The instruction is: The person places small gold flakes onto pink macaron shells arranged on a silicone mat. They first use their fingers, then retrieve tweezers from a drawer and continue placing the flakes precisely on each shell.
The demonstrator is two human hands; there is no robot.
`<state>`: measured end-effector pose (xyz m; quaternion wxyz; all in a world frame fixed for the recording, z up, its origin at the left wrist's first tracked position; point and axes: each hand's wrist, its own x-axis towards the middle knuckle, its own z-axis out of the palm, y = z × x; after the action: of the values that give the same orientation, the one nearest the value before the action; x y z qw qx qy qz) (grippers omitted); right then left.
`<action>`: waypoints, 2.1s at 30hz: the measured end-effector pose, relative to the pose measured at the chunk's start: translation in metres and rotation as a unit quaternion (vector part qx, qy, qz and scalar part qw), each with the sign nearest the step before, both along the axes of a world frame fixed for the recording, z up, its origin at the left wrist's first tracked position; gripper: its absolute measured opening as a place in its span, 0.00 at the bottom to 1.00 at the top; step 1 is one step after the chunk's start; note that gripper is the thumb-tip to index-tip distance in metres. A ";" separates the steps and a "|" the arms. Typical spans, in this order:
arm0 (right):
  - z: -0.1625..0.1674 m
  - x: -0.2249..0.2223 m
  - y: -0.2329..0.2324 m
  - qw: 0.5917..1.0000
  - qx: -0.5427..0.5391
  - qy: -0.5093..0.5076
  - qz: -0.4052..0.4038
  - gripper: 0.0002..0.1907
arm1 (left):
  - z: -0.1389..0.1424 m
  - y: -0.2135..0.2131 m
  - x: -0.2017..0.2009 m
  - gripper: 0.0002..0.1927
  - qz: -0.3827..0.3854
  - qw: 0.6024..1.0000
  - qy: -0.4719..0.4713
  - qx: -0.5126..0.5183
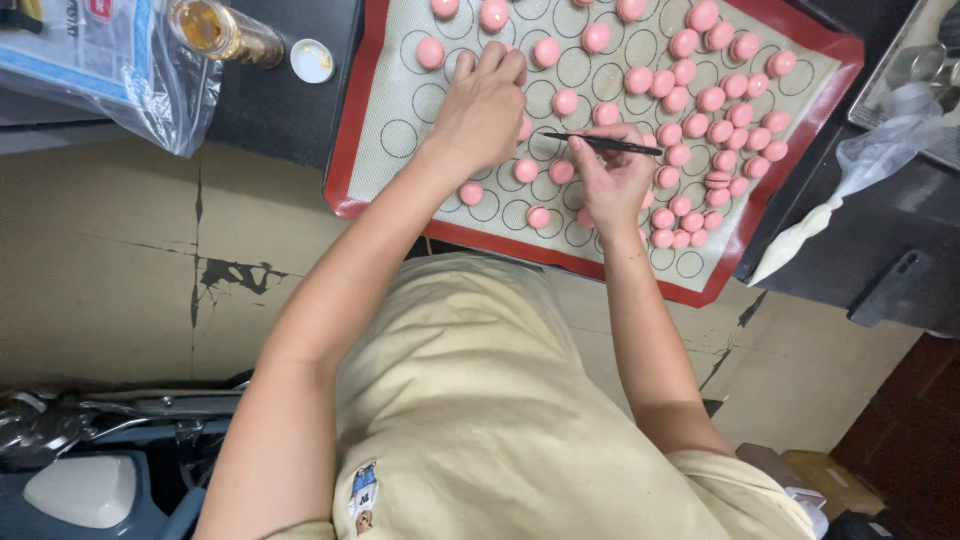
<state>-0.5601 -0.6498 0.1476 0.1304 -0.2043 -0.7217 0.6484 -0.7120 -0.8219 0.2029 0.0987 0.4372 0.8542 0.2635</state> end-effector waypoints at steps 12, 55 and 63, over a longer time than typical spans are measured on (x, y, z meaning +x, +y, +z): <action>0.001 -0.006 -0.004 1.000 0.013 -0.005 0.027 0.08 | 0.003 0.008 0.004 0.11 -0.009 1.000 0.000 -0.017; 0.004 -0.010 -0.010 0.996 0.026 -0.081 0.017 0.07 | 0.003 0.016 0.002 0.15 -0.005 0.998 0.004 -0.062; 0.004 -0.010 -0.010 0.997 0.041 -0.053 0.026 0.07 | 0.004 0.017 0.003 0.14 -0.008 0.998 0.009 -0.062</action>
<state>-0.5703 -0.6597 0.1519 0.0831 -0.2146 -0.7584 0.6098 -0.7094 -0.8053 0.2066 0.1201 0.4389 0.8665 0.2053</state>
